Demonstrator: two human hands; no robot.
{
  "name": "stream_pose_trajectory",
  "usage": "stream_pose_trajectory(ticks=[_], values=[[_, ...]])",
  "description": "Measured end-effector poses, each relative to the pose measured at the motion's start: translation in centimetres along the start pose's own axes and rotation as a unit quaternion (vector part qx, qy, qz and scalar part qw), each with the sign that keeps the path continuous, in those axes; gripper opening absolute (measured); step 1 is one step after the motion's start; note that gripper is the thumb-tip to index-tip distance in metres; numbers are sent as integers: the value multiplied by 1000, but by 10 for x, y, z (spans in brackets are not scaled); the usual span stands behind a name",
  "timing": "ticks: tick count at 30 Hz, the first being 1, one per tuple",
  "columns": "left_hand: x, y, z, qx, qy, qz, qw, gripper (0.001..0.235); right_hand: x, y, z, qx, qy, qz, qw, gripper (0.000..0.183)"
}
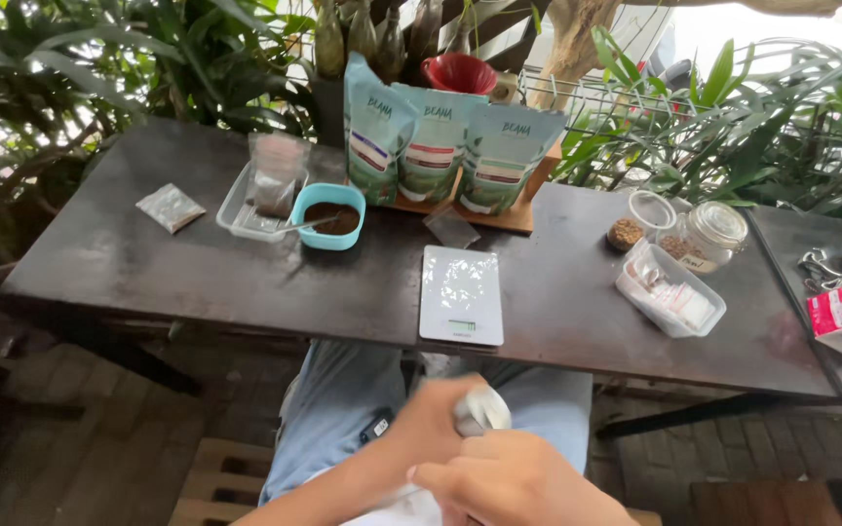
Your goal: The person grinds coffee beans using a manual hand grinder, weighs the ground coffee on a digital scale, and transfers the coffee into a small plastic bag.
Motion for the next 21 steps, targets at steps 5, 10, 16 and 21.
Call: stream_pose_trajectory(ticks=[5, 10, 16, 21], values=[[-51, -23, -51, 118, 147, -203, 961, 31, -32, -58, 19, -127, -104, -124, 979, 9], [-55, -24, -17, -20, -8, -250, 968, 25, -41, -77, 41, -155, -192, -242, 939, 29], [-38, -1, 6, -86, -224, -29, 970, 18, -40, -9, 1, -114, -148, -94, 978, 5], [-57, -21, -47, 33, 45, -76, 996, 17, -22, 27, -12, -15, 5, 25, 1000, 37]])
Point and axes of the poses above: each hand's wrist, its own x-axis towards the middle knuckle, its own z-axis out of the back of the hand, y = z × x, the point moved 6 cm from there along x, towards the middle knuckle, and after that the axes turned 5 degrees about -z, right-handed, at the moved point
